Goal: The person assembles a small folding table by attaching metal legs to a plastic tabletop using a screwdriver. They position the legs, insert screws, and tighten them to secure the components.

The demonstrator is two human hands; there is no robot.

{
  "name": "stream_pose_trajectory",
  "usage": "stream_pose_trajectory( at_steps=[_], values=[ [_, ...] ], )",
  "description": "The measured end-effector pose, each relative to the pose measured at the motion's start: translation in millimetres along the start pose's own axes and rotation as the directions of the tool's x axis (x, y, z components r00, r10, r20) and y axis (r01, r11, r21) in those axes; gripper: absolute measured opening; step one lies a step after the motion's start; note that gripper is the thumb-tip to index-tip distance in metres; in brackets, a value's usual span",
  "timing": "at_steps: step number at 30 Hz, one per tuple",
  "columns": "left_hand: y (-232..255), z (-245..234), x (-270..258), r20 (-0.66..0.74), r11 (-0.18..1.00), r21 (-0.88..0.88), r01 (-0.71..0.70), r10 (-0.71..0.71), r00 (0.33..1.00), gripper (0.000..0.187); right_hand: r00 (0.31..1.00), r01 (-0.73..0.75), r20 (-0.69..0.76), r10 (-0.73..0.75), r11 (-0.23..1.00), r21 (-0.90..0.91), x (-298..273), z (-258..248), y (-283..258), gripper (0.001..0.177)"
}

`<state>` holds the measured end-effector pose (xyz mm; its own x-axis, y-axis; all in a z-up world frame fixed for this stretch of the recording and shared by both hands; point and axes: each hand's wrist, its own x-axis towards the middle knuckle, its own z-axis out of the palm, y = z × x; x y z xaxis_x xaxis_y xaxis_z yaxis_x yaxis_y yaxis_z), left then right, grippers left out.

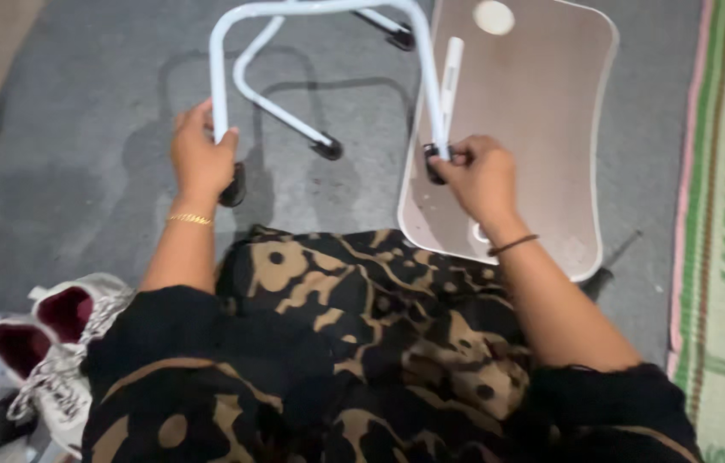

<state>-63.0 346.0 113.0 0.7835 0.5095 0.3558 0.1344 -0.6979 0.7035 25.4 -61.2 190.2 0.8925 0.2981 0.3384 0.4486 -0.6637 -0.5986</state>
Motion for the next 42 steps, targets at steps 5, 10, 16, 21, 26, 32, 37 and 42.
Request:
stream_pose_trajectory(
  at_steps=[5,10,16,21,26,32,37,42],
  values=[
    [-114,-67,-21,-0.045,0.980,0.196,0.018,-0.009,0.999,0.047,0.976,-0.119,0.193,0.098,0.987,0.105,4,119,-49,0.031],
    [-184,-104,-58,-0.083,0.963,0.196,0.184,-0.170,0.982,0.049,0.966,0.002,0.256,-0.030,0.994,0.111,-3,208,-84,0.037],
    [-221,-81,-74,-0.177,0.935,0.184,0.302,-0.271,0.946,0.050,0.957,-0.024,0.289,-0.002,0.996,0.087,10,258,-76,0.030],
    [-206,-39,-69,-0.270,0.930,0.069,0.362,-0.332,0.904,0.052,0.974,-0.031,0.225,0.008,0.995,0.097,51,263,-45,0.030],
    [-153,38,-27,-0.345,0.965,0.013,0.263,-0.243,0.907,0.053,0.989,0.071,0.135,-0.062,0.995,-0.065,106,225,25,0.027],
    [-86,125,18,-0.213,0.924,-0.141,0.355,-0.378,0.901,0.047,0.995,-0.089,0.031,0.096,0.980,-0.177,133,185,100,0.026],
    [-77,141,26,-0.193,0.930,-0.063,0.362,-0.367,0.910,0.048,0.991,-0.110,0.061,0.119,0.984,-0.138,133,187,128,0.028],
    [-94,148,17,-0.157,0.917,-0.039,0.398,-0.399,0.904,0.048,0.975,-0.185,0.092,0.201,0.970,-0.155,128,200,132,0.028]
  ],
)
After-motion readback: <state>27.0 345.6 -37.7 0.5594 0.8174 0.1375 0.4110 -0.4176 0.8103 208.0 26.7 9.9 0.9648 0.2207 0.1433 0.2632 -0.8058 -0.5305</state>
